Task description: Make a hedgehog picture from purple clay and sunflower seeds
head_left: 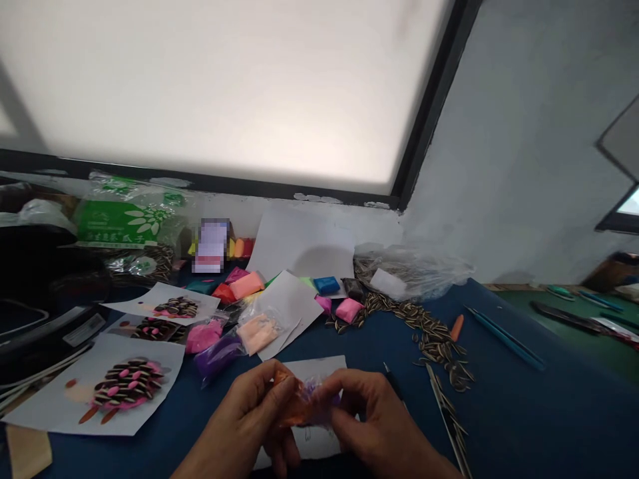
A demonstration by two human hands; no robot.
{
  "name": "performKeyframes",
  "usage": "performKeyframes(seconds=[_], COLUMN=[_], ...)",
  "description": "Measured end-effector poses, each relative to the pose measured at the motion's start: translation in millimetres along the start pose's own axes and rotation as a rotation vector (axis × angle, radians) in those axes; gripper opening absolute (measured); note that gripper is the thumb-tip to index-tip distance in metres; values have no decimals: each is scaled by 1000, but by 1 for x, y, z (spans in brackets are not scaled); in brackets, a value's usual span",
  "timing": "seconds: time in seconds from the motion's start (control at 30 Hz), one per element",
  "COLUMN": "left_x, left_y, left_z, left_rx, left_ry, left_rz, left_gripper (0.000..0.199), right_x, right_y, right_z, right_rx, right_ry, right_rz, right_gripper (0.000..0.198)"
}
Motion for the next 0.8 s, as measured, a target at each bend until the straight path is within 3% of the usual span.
performKeyframes(seconds=[0.13, 0.27, 0.4, 0.6, 0.8], left_x=[-1, -1, 1, -4, -3], left_y=[-6, -9, -6, -3, -6], left_z=[8, 14, 15, 13, 17], left_rx=[-3, 53, -7, -40, -41], left_ry=[50, -30, -30, -127, -38], left_rz=[72, 61, 18, 24, 112], left_gripper=[62, 55, 64, 59, 62], right_x=[-1, 1, 4, 11, 7], right_y=[0, 0, 1, 1, 1], right_z=[0, 5, 7, 9, 10], right_rx=[15, -44, -72, -72, -145], right_ry=[-42, 3, 54, 186, 196], right_rz=[4, 60, 93, 169, 91], right_gripper=[17, 23, 22, 23, 12])
Point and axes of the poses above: each hand's wrist, its own y-axis away from the middle knuckle, its own x-axis out of the palm, z = x × y, the point moved 6 cm from there along -y, towards the middle knuckle, and after that the axes turned 11 degrees about -y, right-handed, at the moved point
